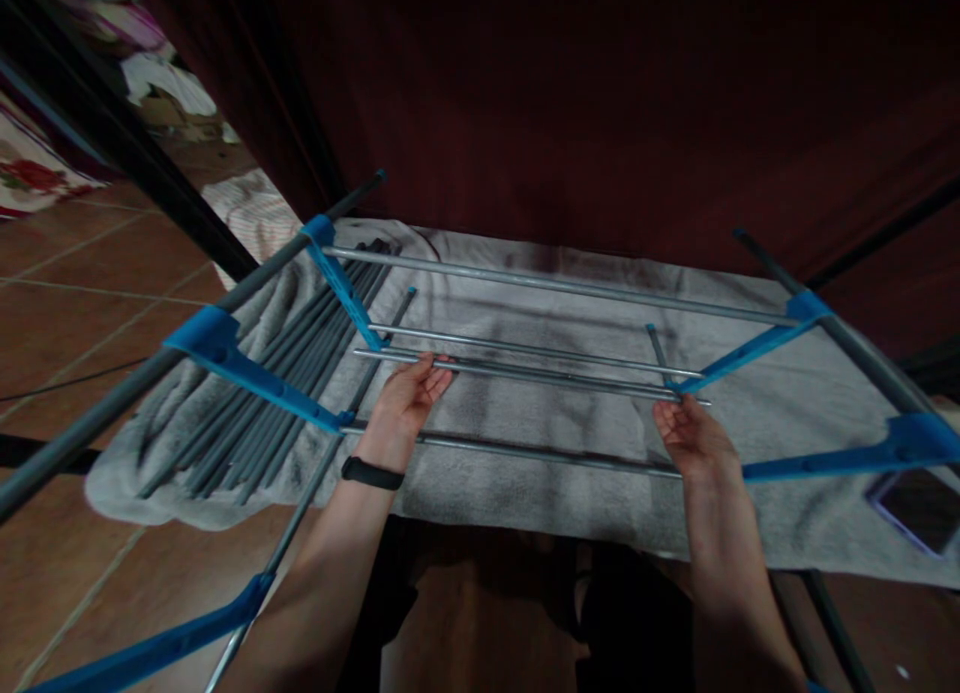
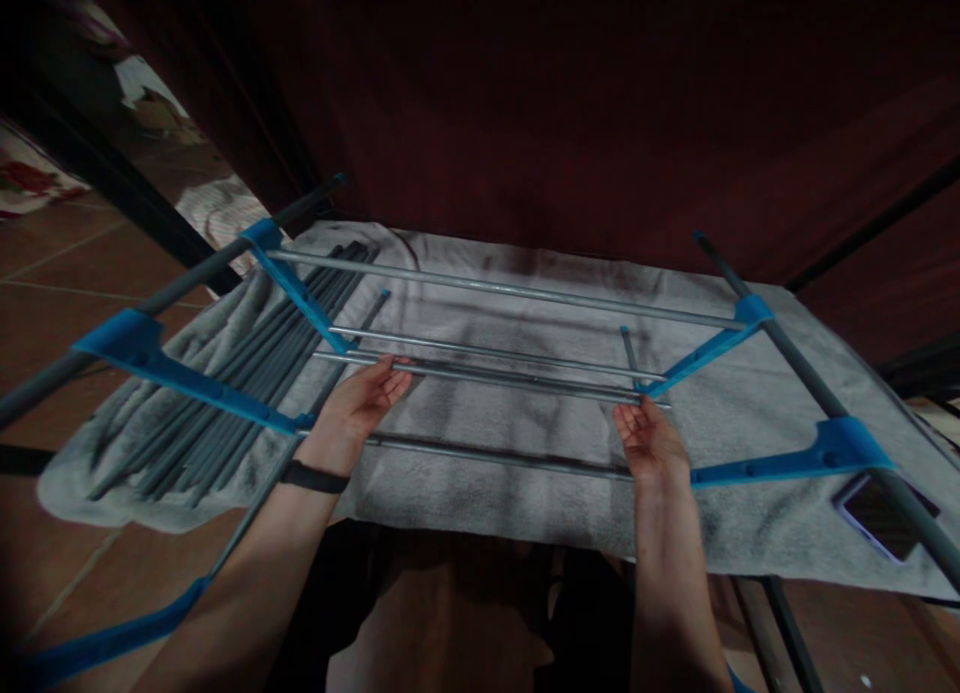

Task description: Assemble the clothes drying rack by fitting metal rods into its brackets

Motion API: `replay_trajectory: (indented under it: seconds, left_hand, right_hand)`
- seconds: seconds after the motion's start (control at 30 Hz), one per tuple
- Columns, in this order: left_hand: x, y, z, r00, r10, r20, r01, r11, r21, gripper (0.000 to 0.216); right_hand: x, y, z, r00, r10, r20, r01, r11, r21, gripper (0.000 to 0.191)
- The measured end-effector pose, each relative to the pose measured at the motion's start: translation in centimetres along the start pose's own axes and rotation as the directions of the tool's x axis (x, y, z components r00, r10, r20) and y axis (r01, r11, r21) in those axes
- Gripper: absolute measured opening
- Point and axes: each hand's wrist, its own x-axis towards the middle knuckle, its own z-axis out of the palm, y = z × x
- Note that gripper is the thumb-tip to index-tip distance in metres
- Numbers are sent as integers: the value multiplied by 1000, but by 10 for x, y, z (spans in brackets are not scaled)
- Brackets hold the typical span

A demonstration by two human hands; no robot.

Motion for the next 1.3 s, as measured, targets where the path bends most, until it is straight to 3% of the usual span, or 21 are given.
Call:
replay_trajectory:
  seconds: [0.2,0.47,0.73,0.93,1.07,1.3]
  left_hand:
    - [2,-3,-1,999,-39,25,39,999,-21,12]
    - [3,-5,-1,999,21,-29,-21,1000,4,19]
    - [2,-1,-2,998,28,-48,-30,999,-35,13]
    - [2,3,-3,997,52,-56,-55,997,-52,21]
    - [0,6,-1,997,50,-62,-53,997,-49,29]
    - [4,4,-5,996,68,-60,-73,995,-74,23]
  right_hand:
    - [-1,-1,1,1000,-7,-13,6,999,-36,24]
    - [-3,3,3,997,-25,74,26,1000,-15,23]
    - [-3,1,1,999,-36,13,36,999,-5,21]
    - [-6,-3,4,999,-3,-42,3,1000,-7,24]
    - [-8,-4,5,999,7,-32,-8,1000,-5,25]
    - [-7,-3,4,1000,16,4,-16,1000,-6,25]
